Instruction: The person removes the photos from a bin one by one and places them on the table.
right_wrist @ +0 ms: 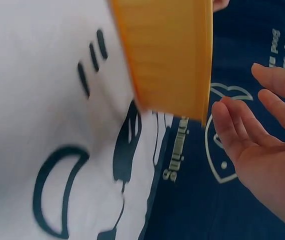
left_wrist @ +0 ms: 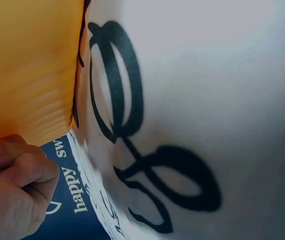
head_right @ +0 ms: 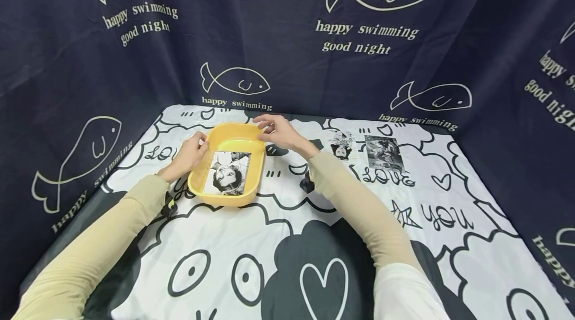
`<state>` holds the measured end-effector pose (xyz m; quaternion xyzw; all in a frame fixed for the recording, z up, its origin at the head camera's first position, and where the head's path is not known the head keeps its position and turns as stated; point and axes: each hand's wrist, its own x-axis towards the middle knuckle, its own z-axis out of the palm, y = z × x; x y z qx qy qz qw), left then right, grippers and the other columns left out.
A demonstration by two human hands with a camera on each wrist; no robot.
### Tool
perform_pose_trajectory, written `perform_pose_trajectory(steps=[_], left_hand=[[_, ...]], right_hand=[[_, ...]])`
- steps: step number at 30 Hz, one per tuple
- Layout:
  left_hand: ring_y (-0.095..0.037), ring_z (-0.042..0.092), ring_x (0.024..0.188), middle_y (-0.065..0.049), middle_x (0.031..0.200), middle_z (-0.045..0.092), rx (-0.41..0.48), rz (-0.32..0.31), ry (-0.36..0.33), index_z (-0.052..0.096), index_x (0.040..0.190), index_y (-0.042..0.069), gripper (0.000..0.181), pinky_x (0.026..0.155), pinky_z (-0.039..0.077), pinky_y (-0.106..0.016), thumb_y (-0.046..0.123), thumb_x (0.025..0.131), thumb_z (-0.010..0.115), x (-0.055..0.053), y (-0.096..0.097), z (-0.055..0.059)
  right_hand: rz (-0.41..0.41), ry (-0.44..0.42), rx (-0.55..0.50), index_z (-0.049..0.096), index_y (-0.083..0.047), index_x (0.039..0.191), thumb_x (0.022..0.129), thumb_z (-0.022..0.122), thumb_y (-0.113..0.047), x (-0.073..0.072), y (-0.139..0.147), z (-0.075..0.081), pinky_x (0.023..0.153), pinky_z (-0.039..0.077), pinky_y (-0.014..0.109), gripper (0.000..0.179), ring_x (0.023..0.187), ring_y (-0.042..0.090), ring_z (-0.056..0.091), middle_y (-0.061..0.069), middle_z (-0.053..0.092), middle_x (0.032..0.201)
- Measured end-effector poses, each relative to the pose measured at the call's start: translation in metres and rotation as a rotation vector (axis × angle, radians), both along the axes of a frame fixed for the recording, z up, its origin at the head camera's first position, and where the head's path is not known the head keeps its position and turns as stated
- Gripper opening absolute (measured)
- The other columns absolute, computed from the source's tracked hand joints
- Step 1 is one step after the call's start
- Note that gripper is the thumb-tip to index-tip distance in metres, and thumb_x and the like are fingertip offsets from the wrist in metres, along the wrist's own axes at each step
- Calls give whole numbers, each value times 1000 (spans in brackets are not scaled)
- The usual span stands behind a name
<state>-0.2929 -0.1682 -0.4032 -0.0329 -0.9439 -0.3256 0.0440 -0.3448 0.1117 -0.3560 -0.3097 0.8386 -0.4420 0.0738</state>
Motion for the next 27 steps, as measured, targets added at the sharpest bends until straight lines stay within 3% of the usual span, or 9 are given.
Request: perform_pose_trajectory(steps=[8,13,27], left_hand=[[-22,54,65,-19,86,59,-7,-4,5,47,111,0,21,55,43,-26,17,101,39,2,0,0],[-23,56,67,-20,88,61,-3,0,11,48,111,0,21,55,44,-26,17,101,39,1,0,0],[-21,57,64,-19,86,62,-4,-4,15,48,111,0,22,53,45,-25,18,102,39,0,-1,-1]], right_hand=[[86,35,90,55,-1,132,86,69,-3,6,-35,-3,90,54,36,48,99,31,65,24,61,125],[130,58,203,55,-2,132,84,70,-3,5,-50,-7,87,54,33,50,97,29,65,23,61,124],[191,152,530,53,-1,133,78,77,-4,-1,-60,-9,91,50,33,60,102,30,63,19,60,125]])
